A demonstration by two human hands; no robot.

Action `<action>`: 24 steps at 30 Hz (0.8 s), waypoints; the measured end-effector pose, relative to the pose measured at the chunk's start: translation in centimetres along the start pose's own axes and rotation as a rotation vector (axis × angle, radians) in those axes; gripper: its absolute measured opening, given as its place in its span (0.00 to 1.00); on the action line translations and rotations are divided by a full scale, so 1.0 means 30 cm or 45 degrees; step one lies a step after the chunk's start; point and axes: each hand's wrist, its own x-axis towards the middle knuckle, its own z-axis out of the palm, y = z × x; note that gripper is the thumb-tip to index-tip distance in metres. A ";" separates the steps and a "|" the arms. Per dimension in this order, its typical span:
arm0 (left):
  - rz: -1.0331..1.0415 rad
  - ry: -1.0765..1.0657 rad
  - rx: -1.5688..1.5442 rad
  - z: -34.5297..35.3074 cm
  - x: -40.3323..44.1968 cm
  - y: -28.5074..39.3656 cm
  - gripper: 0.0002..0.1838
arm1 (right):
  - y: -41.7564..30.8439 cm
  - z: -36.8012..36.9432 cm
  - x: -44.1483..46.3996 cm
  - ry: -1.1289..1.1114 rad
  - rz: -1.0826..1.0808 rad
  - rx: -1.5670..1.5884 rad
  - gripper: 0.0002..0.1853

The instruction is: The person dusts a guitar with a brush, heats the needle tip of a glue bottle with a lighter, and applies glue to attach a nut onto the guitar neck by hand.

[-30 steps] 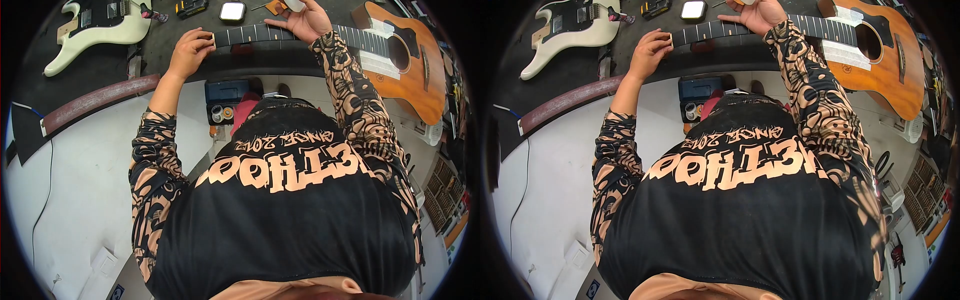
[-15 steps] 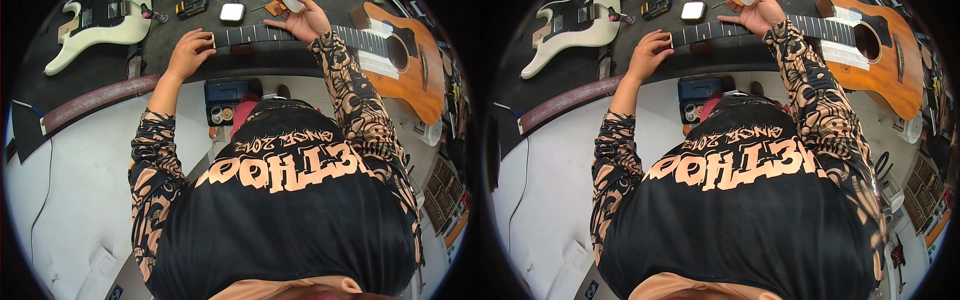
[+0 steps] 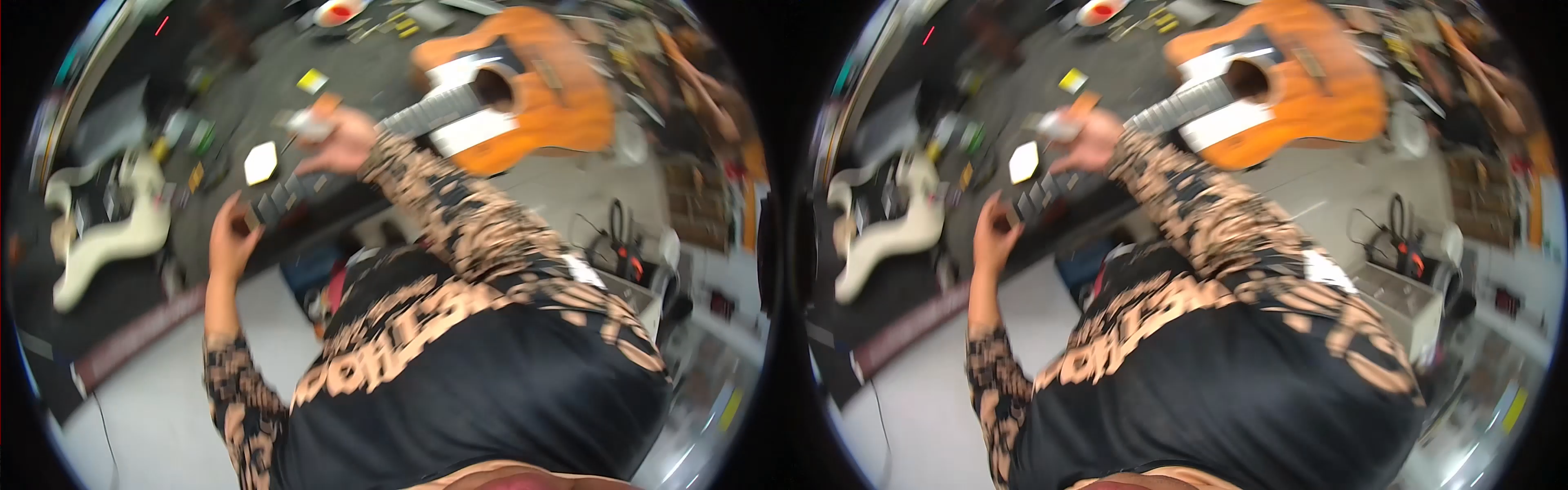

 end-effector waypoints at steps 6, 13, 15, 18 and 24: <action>0.028 -0.058 0.024 -0.004 0.010 -0.041 0.47 | 0.023 0.007 0.024 0.131 -0.009 -0.179 0.16; 0.023 -0.135 0.139 -0.026 0.026 0.015 0.49 | 0.023 0.003 0.018 0.121 0.017 -0.145 0.13; -0.024 -0.138 0.131 -0.028 0.021 0.033 0.49 | 0.024 -0.005 0.025 0.109 0.026 -0.135 0.13; 0.032 -0.104 0.189 -0.029 0.007 0.017 0.49 | 0.027 -0.010 0.032 0.105 0.035 -0.136 0.13; 0.032 -0.078 0.183 -0.024 -0.006 0.040 0.49 | 0.030 -0.011 0.031 0.074 0.020 -0.112 0.13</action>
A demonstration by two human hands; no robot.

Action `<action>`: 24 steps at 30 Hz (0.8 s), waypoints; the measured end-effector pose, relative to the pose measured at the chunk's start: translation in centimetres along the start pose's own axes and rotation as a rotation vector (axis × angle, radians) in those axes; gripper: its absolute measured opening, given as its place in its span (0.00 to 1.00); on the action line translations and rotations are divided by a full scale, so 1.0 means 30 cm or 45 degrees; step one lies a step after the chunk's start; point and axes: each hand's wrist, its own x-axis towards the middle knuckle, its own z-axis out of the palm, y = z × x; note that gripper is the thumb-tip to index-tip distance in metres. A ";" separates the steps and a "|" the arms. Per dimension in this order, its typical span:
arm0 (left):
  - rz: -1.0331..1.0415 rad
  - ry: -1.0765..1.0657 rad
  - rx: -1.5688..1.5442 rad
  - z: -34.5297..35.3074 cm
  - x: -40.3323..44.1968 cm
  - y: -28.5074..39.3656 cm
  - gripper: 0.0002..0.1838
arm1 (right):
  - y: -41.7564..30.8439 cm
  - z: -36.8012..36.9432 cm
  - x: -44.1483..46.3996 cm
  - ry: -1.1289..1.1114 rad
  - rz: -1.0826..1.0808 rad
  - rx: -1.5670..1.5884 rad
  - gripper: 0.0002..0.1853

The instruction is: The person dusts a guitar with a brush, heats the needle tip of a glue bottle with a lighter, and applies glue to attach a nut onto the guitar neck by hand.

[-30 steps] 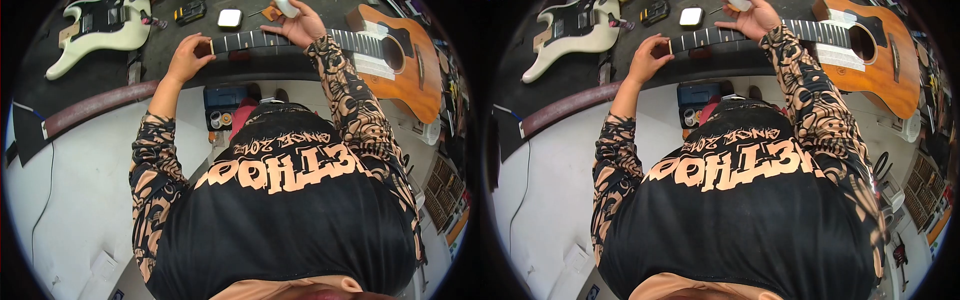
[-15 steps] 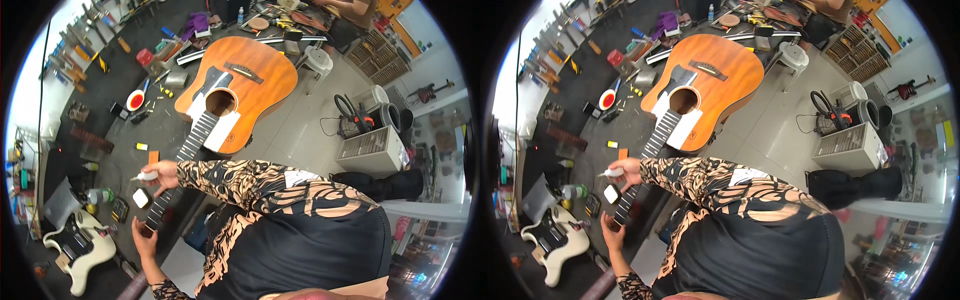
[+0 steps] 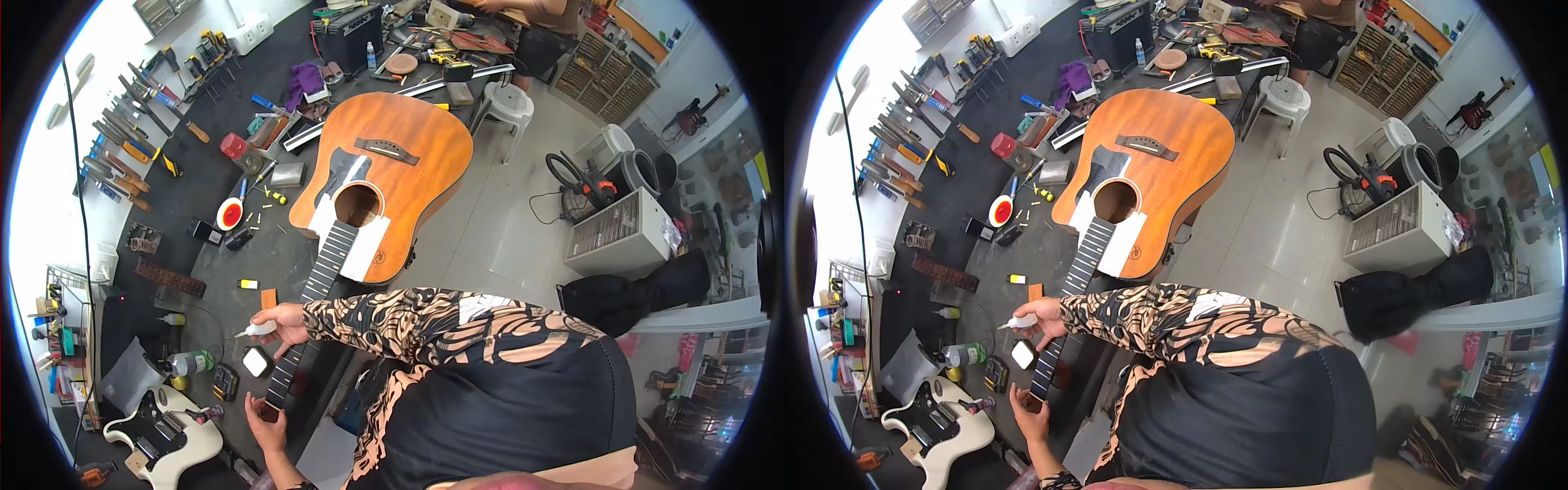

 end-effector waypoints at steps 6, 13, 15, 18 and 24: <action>0.000 -0.014 0.018 0.012 0.012 0.003 0.50 | 0.003 -0.009 0.008 0.019 0.019 -0.029 0.13; -0.017 -0.047 0.020 -0.003 0.013 -0.006 0.50 | 0.003 -0.005 0.005 0.020 0.020 -0.015 0.14; -0.027 -0.053 0.027 -0.006 0.015 -0.003 0.51 | 0.002 -0.004 0.002 0.019 0.023 -0.012 0.14; -0.005 -0.056 0.059 -0.008 0.018 0.003 0.51 | 0.003 -0.005 0.004 0.027 0.037 -0.010 0.13; 0.025 -0.056 0.129 -0.008 0.018 -0.011 0.50 | 0.004 0.011 -0.009 0.043 0.029 -0.025 0.17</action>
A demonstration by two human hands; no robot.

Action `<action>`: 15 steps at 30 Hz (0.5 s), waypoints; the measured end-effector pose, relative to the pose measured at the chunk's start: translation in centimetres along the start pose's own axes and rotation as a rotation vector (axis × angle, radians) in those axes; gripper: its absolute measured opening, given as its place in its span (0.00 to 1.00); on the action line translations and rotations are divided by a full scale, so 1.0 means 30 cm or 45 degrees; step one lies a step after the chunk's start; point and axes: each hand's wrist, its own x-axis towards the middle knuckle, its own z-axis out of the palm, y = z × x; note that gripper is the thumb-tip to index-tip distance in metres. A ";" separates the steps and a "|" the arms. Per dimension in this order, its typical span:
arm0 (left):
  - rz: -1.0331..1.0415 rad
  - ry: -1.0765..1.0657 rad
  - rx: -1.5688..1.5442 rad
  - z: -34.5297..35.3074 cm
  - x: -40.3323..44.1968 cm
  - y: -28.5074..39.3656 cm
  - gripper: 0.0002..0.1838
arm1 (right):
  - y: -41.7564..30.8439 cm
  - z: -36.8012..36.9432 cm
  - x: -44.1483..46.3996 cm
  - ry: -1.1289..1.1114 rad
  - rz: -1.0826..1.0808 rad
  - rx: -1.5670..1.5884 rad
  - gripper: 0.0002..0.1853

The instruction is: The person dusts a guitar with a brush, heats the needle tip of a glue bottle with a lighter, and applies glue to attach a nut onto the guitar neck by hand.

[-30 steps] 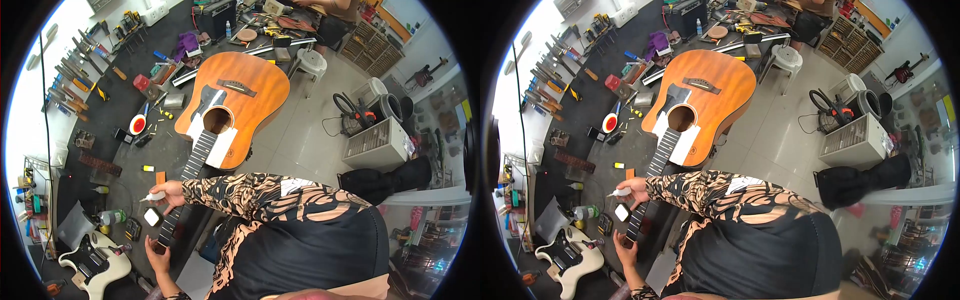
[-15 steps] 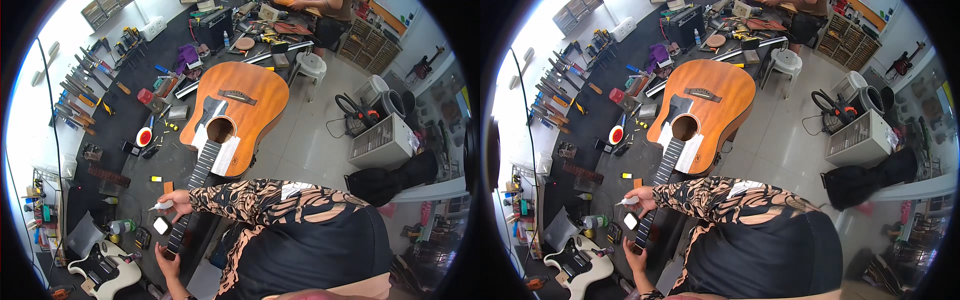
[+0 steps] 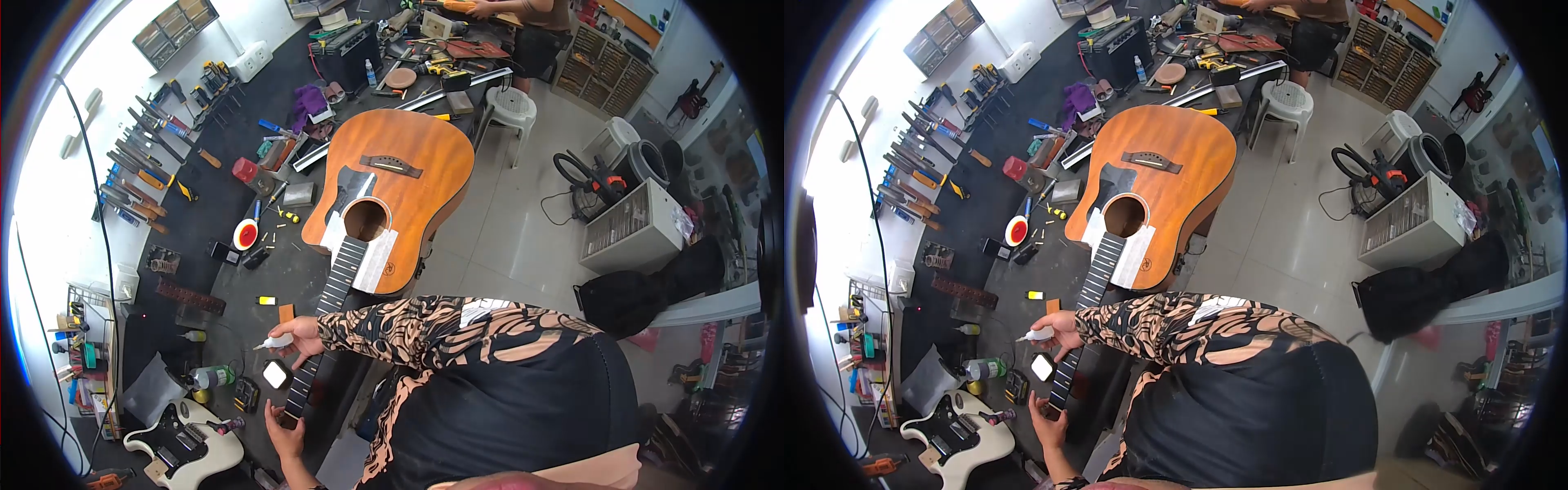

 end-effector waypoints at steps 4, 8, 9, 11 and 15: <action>0.005 -0.007 0.006 -0.002 0.001 0.004 0.49 | -0.002 0.005 -0.001 0.003 0.006 0.013 0.17; -0.026 -0.021 -0.052 0.006 0.001 0.008 0.50 | -0.001 -0.007 0.006 -0.029 0.009 0.010 0.15; -0.025 -0.018 -0.053 0.010 0.001 0.000 0.50 | -0.001 -0.015 0.013 -0.053 0.015 0.018 0.14; -0.044 -0.014 -0.073 0.017 0.000 -0.014 0.50 | 0.002 -0.023 0.020 -0.044 0.018 0.023 0.14; -0.028 -0.016 -0.051 0.003 0.000 -0.003 0.50 | 0.006 -0.026 0.021 -0.038 0.016 0.039 0.14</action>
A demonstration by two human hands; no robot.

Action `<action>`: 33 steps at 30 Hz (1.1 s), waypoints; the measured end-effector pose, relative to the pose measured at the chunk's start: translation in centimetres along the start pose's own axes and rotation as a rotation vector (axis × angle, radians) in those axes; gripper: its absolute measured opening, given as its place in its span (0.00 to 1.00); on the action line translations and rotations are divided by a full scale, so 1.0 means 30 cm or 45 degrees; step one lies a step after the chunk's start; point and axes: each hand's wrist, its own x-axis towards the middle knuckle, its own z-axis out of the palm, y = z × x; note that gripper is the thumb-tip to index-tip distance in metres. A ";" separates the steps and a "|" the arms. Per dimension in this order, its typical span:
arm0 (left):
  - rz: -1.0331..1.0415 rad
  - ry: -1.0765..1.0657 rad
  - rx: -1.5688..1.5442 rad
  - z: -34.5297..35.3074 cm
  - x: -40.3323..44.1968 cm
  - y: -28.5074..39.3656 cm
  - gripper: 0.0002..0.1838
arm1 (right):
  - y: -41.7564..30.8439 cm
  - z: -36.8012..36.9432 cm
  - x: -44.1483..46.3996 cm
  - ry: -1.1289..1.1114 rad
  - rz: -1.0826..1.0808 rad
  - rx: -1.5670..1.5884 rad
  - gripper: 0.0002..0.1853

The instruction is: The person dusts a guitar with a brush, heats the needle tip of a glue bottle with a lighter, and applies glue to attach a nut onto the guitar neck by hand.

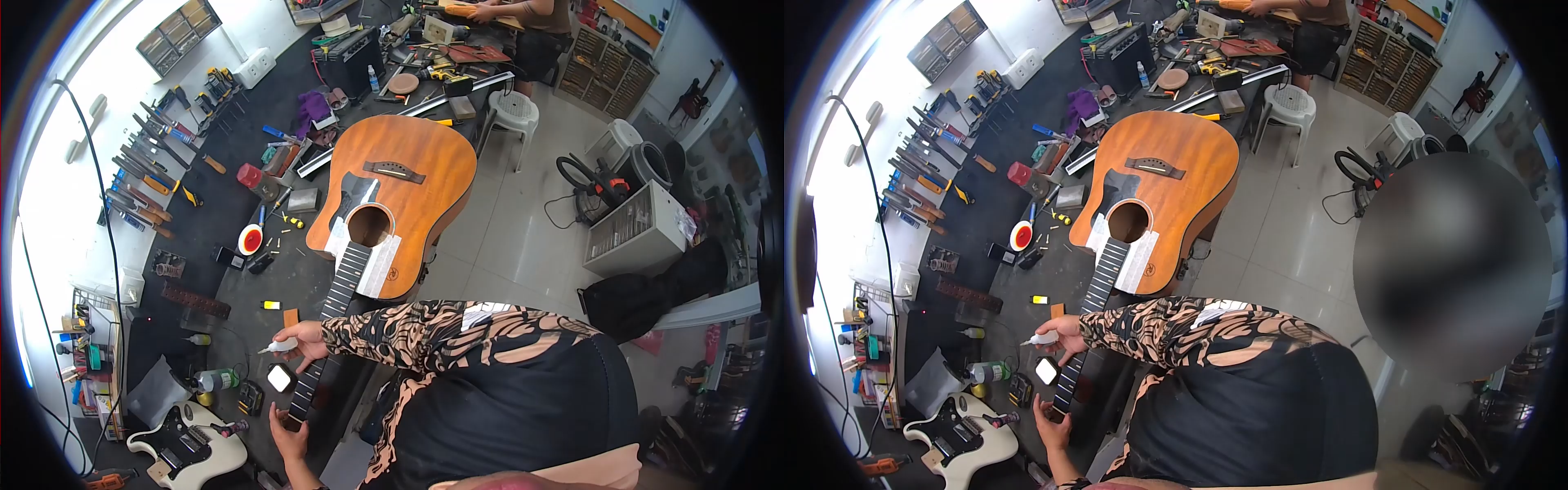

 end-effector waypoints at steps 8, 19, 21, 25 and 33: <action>0.083 0.010 0.122 -0.026 -0.003 0.022 0.50 | -0.003 0.025 -0.017 0.041 -0.013 -0.001 0.14; 0.055 0.069 -0.025 0.026 0.053 0.000 0.44 | -0.038 -0.033 -0.017 -0.162 -0.024 0.157 0.18; -0.031 0.015 -0.067 -0.022 0.036 0.049 0.45 | -0.044 0.035 -0.039 0.094 -0.075 0.097 0.18; 0.094 0.111 0.020 -0.026 0.014 -0.009 0.46 | -0.056 0.017 -0.031 0.059 -0.057 0.055 0.17; 0.203 0.156 0.000 -0.022 0.004 -0.052 0.45 | -0.054 0.025 -0.037 0.078 -0.073 0.048 0.17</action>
